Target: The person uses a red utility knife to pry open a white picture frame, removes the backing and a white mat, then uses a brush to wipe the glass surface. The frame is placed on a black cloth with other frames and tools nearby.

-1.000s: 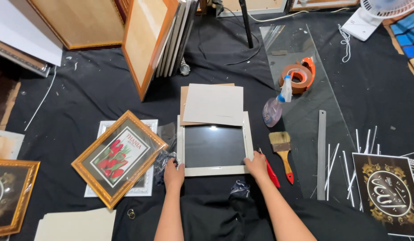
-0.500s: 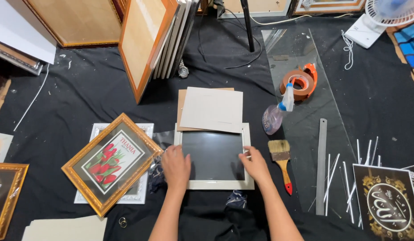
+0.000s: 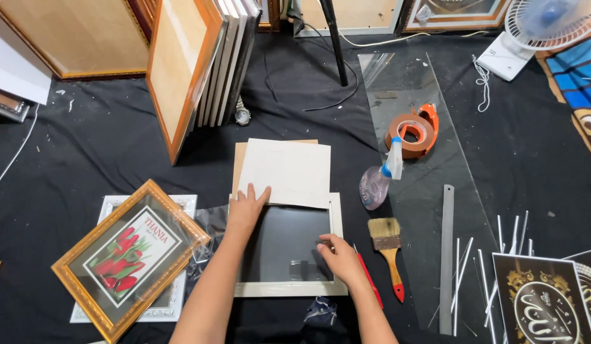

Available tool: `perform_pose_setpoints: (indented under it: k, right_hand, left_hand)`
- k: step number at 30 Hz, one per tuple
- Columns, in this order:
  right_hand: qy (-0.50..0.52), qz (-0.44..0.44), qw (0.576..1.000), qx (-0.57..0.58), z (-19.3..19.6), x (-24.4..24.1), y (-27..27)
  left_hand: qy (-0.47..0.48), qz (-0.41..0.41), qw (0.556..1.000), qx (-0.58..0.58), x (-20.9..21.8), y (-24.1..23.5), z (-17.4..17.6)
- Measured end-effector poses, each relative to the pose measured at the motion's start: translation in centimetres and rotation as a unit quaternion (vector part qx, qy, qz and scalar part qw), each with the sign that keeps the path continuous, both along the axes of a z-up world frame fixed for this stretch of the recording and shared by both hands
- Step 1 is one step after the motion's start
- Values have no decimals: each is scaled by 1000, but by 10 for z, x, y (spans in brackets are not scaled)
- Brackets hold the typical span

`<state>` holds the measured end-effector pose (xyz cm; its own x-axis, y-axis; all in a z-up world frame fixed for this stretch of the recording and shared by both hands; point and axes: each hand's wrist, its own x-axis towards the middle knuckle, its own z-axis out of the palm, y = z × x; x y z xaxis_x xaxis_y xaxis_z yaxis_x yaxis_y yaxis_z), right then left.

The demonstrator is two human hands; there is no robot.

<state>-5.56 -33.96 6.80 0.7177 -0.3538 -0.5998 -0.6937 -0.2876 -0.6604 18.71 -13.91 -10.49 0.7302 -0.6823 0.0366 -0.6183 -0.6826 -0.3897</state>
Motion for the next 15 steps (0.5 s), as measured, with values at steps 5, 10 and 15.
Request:
perform_pose_setpoints:
  k: [5, 10, 15]
  right_hand:
    - [6, -1, 1000, 21, 4, 6, 3]
    - [11, -12, 1000, 26, 0, 9, 1]
    - [4, -19, 1000, 24, 1, 10, 2]
  left_hand:
    - [-32, -48, 998, -11, 2, 1, 30]
    - [277, 217, 907, -230, 18, -18, 114]
    - [354, 397, 764, -367, 36, -18, 88]
